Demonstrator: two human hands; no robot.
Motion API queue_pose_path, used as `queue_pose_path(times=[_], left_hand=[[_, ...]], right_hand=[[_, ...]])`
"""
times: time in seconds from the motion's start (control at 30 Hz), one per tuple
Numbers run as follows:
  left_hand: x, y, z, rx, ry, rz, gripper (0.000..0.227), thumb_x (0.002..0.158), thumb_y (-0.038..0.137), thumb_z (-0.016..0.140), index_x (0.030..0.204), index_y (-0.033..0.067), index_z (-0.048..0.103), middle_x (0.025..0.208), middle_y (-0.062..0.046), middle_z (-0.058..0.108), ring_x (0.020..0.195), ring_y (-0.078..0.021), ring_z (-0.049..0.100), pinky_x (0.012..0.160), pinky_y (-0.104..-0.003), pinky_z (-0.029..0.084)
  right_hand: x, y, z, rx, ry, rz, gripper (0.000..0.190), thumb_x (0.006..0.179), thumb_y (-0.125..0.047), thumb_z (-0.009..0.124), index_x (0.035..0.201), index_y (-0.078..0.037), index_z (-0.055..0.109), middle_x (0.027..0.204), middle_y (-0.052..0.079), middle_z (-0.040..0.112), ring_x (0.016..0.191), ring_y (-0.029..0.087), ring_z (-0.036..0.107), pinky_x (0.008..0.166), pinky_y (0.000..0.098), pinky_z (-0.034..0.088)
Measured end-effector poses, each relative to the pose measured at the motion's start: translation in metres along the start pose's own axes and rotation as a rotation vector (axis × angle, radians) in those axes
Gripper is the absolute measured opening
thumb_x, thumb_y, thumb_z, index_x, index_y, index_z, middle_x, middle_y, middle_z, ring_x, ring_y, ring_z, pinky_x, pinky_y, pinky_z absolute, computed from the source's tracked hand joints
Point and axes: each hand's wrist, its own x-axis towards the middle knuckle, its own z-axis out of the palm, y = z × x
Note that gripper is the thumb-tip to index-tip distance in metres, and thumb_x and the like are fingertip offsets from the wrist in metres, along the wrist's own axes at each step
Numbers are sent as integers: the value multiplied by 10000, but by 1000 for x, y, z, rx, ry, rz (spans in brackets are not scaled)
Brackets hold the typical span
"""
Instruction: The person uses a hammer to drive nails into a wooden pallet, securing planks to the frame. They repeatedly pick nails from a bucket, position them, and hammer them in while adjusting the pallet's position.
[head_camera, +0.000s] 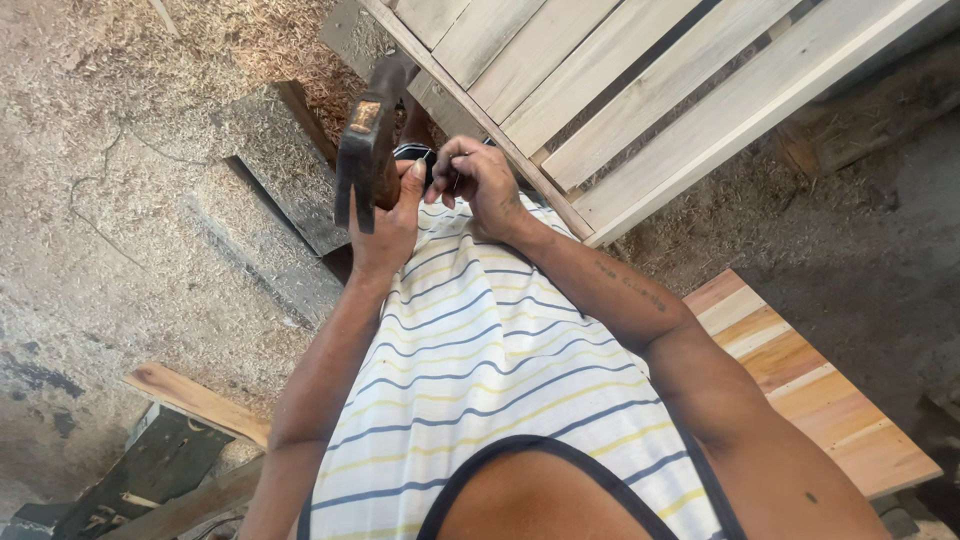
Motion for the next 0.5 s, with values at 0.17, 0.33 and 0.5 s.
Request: queue_pose_path(times=[0.17, 0.33, 0.5], left_hand=[[1, -2, -8, 82, 64, 61, 153, 992, 147, 767, 999, 6, 709, 872, 8, 656, 736, -77, 591, 648, -244, 499], [7, 1, -10, 33, 34, 7, 151, 984, 142, 774, 975, 3, 716, 833, 12, 656, 734, -70, 592, 654, -250, 499], [16, 7, -12, 153, 84, -72, 213, 979, 201, 745, 1005, 0, 679, 716, 27, 619, 635, -55, 561, 568, -263, 469]], right_hand=[[3, -5, 7, -402, 79, 30, 291, 960, -228, 708, 1083, 35, 732, 650, -1, 567, 523, 55, 452, 452, 202, 340], [12, -1, 1, -207, 31, 24, 261, 922, -134, 805, 1091, 54, 740, 739, 9, 630, 601, 58, 494, 511, 227, 356], [54, -26, -23, -545, 170, -147, 280, 936, -149, 769, 1142, 40, 751, 859, 32, 698, 687, 59, 548, 578, 219, 425]])
